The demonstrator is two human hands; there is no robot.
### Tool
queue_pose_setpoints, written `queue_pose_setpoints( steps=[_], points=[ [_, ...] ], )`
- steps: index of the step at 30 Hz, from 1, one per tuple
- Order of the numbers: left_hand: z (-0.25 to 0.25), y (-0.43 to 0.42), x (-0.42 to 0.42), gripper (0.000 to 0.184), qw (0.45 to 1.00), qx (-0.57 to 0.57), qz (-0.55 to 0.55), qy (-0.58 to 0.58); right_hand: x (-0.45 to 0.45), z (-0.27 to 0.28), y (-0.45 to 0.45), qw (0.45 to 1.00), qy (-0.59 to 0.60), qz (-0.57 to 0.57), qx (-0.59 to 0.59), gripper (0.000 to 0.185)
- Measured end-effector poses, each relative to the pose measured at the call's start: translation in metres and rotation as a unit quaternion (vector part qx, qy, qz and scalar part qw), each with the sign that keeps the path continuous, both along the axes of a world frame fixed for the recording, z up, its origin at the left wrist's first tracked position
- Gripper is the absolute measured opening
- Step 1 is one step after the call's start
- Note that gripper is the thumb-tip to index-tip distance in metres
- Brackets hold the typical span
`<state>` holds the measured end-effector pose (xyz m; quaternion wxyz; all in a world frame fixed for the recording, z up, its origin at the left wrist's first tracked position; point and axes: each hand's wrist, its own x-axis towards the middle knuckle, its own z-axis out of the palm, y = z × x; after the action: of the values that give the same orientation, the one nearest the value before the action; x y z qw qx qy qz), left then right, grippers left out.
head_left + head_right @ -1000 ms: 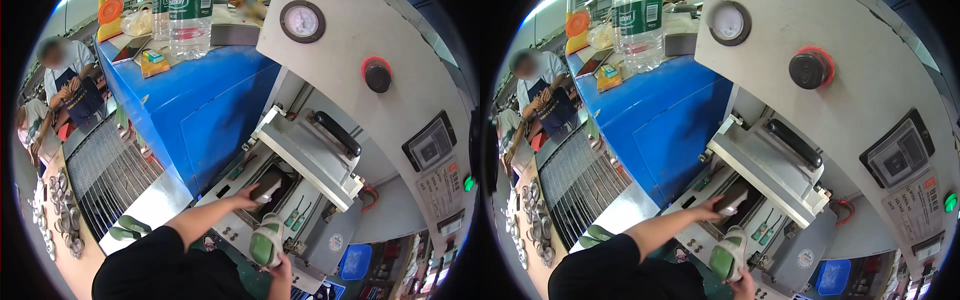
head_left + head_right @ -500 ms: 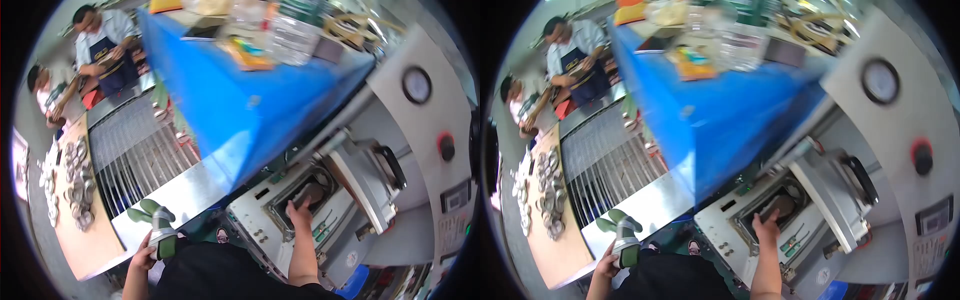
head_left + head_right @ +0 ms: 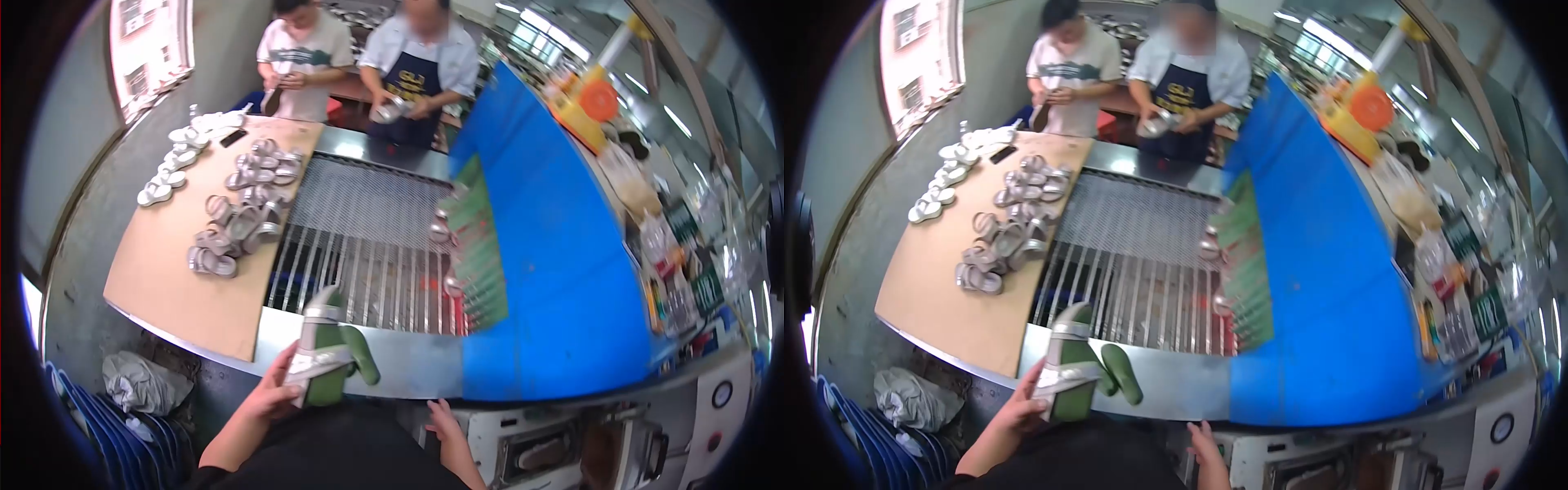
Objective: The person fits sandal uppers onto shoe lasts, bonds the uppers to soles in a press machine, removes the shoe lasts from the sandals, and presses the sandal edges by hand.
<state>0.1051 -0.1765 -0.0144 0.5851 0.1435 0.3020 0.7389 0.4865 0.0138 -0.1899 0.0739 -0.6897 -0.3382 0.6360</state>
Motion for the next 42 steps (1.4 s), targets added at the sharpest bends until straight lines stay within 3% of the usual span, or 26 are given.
queue_pose_setpoints(
  steps=[2,3,5,6,7,9,11,13,15,20,21,24,26,28,29,30,31,33,35,37,39,41,42],
  points=[
    [-0.006,0.005,-0.03,0.1,0.985,0.016,-0.062,0.162,-0.054,0.059,-0.008,0.979,0.188,0.081,0.012,0.088],
    [0.004,0.012,-0.041,0.097,0.972,0.045,-0.1,0.209,-0.089,0.092,-0.014,0.941,0.312,0.125,0.037,0.088],
    [0.025,0.037,-0.062,0.09,0.915,0.142,-0.134,0.353,-0.159,0.142,-0.027,0.811,0.545,0.199,0.07,0.086],
    [0.03,0.049,-0.071,0.085,0.86,0.205,-0.127,0.45,-0.171,0.136,-0.032,0.831,0.505,0.214,0.095,0.087],
    [0.037,0.06,-0.074,0.083,0.858,0.24,-0.132,0.434,-0.175,0.127,-0.038,0.848,0.464,0.226,0.123,0.088],
    [0.05,0.076,-0.084,0.081,0.845,0.298,-0.124,0.426,-0.219,0.159,-0.049,0.875,0.42,0.152,0.186,0.06],
    [0.06,0.09,-0.099,0.081,0.823,0.347,-0.103,0.438,-0.237,0.177,-0.049,0.895,0.358,0.196,0.178,0.061],
    [0.069,0.096,-0.115,0.082,0.829,0.362,-0.069,0.422,-0.235,0.16,-0.045,0.913,0.262,0.225,0.216,0.071],
    [0.066,0.097,-0.125,0.081,0.835,0.374,-0.064,0.397,-0.243,0.154,-0.044,0.884,0.3,0.232,0.272,0.071],
    [0.055,0.093,-0.121,0.079,0.837,0.4,-0.131,0.349,-0.262,0.14,-0.039,0.878,0.337,0.234,0.246,0.064],
    [0.049,0.094,-0.121,0.08,0.828,0.403,-0.116,0.372,-0.262,0.136,-0.037,0.876,0.341,0.239,0.243,0.063],
    [0.033,0.094,-0.139,0.084,0.869,0.352,-0.048,0.345,-0.249,0.121,-0.028,0.871,0.343,0.249,0.249,0.059],
    [0.006,0.088,-0.166,0.092,0.878,0.272,0.043,0.392,-0.241,0.121,-0.025,0.871,0.311,0.266,0.271,0.057],
    [-0.005,0.081,-0.189,0.105,0.976,0.113,0.107,0.153,-0.251,0.153,-0.032,0.887,0.161,0.284,0.327,0.049],
    [-0.029,0.089,-0.203,0.105,0.977,0.109,0.181,0.023,-0.244,0.145,-0.033,0.896,0.145,0.268,0.323,0.049],
    [-0.022,0.093,-0.232,0.101,0.968,0.105,0.222,-0.048,-0.228,0.129,-0.038,0.906,0.127,0.25,0.318,0.049],
    [-0.05,0.095,-0.265,0.089,0.949,0.112,0.242,-0.166,-0.214,0.114,-0.043,0.916,0.109,0.226,0.314,0.049],
    [-0.051,0.094,-0.33,0.068,0.88,0.092,0.323,-0.335,-0.185,0.093,-0.051,0.95,0.097,0.135,0.264,0.05],
    [-0.086,0.096,-0.391,0.064,0.85,0.139,0.384,-0.334,-0.164,0.096,-0.067,0.976,0.109,-0.002,0.188,0.051],
    [-0.16,0.096,-0.464,0.057,0.834,0.171,0.438,-0.289,-0.145,0.085,-0.073,0.976,0.111,-0.087,0.167,0.049],
    [-0.222,0.097,-0.526,0.051,0.822,0.115,0.477,-0.288,-0.117,0.063,-0.072,0.976,0.108,-0.135,0.13,0.058],
    [-0.265,0.106,-0.548,0.047,0.81,0.006,0.493,-0.319,-0.109,0.06,-0.066,0.982,0.075,-0.12,0.124,0.05],
    [-0.262,0.113,-0.53,0.046,0.827,-0.024,0.473,-0.304,-0.105,0.055,-0.056,0.985,0.061,-0.105,0.123,0.045]
  ],
)
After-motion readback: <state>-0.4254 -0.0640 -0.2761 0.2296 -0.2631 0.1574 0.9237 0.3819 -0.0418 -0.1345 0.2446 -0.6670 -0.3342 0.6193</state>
